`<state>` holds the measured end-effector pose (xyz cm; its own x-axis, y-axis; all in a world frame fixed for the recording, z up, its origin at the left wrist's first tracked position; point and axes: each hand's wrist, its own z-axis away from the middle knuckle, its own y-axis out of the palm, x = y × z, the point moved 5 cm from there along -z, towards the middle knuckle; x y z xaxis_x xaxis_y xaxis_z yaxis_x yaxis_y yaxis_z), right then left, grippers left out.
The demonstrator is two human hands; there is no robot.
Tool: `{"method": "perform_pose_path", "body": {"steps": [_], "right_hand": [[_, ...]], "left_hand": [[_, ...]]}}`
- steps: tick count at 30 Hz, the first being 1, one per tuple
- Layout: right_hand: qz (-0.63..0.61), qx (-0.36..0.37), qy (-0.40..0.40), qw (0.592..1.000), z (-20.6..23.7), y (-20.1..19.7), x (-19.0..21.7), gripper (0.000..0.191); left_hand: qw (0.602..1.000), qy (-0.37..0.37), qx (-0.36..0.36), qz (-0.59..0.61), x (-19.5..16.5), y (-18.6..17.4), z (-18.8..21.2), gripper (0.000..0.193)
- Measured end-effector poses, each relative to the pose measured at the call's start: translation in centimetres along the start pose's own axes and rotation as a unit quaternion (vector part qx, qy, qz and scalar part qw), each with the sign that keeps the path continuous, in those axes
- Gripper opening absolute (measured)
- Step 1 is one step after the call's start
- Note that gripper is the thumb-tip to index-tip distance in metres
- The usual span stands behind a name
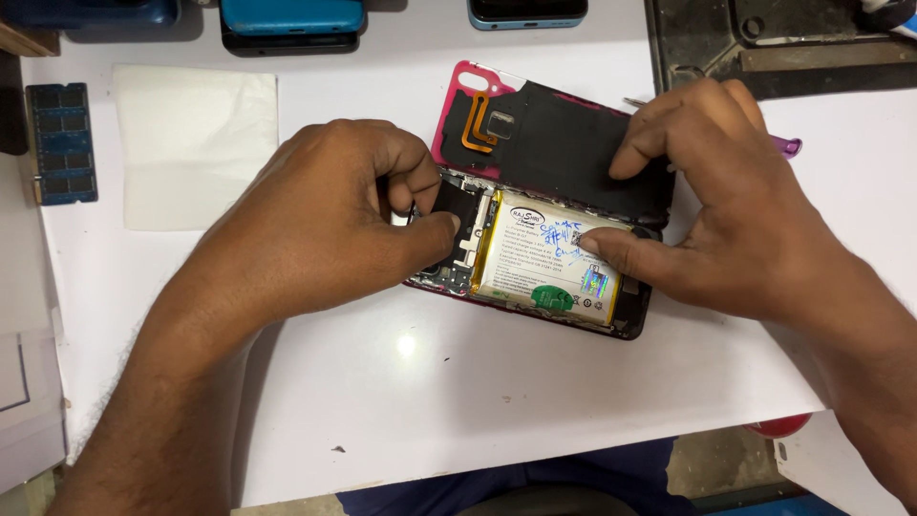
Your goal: The person works on a disassembled smartphone on a white workbench, pressing and fitting a black adhesive sheet inside the phone body near the battery, then lifts the pink back cover and squeezes adhesive from a tube along its edge. They continue applying glue around the cover and handle the glue tube at the end.
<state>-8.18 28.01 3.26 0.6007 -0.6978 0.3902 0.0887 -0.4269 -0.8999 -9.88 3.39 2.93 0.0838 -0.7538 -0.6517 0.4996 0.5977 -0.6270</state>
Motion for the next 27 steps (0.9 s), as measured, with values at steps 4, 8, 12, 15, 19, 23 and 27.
{"method": "perform_pose_path", "body": {"steps": [4, 8, 12, 15, 19, 23, 27], "right_hand": [[0.018, 0.016, 0.019, 1.000, -0.09, 0.02, 0.19, 0.056], [0.037, 0.021, 0.035, 0.998, 0.12, -0.25, 0.29, 0.053], [0.042, 0.033, 0.041, 0.998, 0.41, -0.04, 0.33, 0.052], [0.053, 0.038, 0.051, 0.997, 0.59, 0.13, 0.22, 0.054], [0.042, 0.038, 0.056, 0.997, 0.61, 0.10, 0.10, 0.055], [0.028, 0.011, 0.041, 0.999, 0.59, -0.20, 0.55, 0.052], [0.020, -0.004, 0.045, 0.999, 0.49, -0.02, 1.00, 0.052]], "left_hand": [[0.999, 0.039, -0.019, 0.019, -0.17, -0.16, -0.03, 0.021], [0.999, 0.028, -0.008, 0.030, -0.05, 0.03, -0.11, 0.020], [1.000, -0.001, 0.014, 0.020, 0.28, 0.38, -0.30, 0.020], [0.999, 0.018, 0.004, 0.036, 0.20, 0.31, -0.30, 0.021], [0.999, 0.028, 0.002, 0.047, 0.05, 0.33, -0.44, 0.023], [0.998, 0.031, 0.001, 0.052, -0.06, 0.30, -0.49, 0.023], [0.998, 0.026, 0.002, 0.055, 0.03, 0.36, -0.44, 0.023]]}}
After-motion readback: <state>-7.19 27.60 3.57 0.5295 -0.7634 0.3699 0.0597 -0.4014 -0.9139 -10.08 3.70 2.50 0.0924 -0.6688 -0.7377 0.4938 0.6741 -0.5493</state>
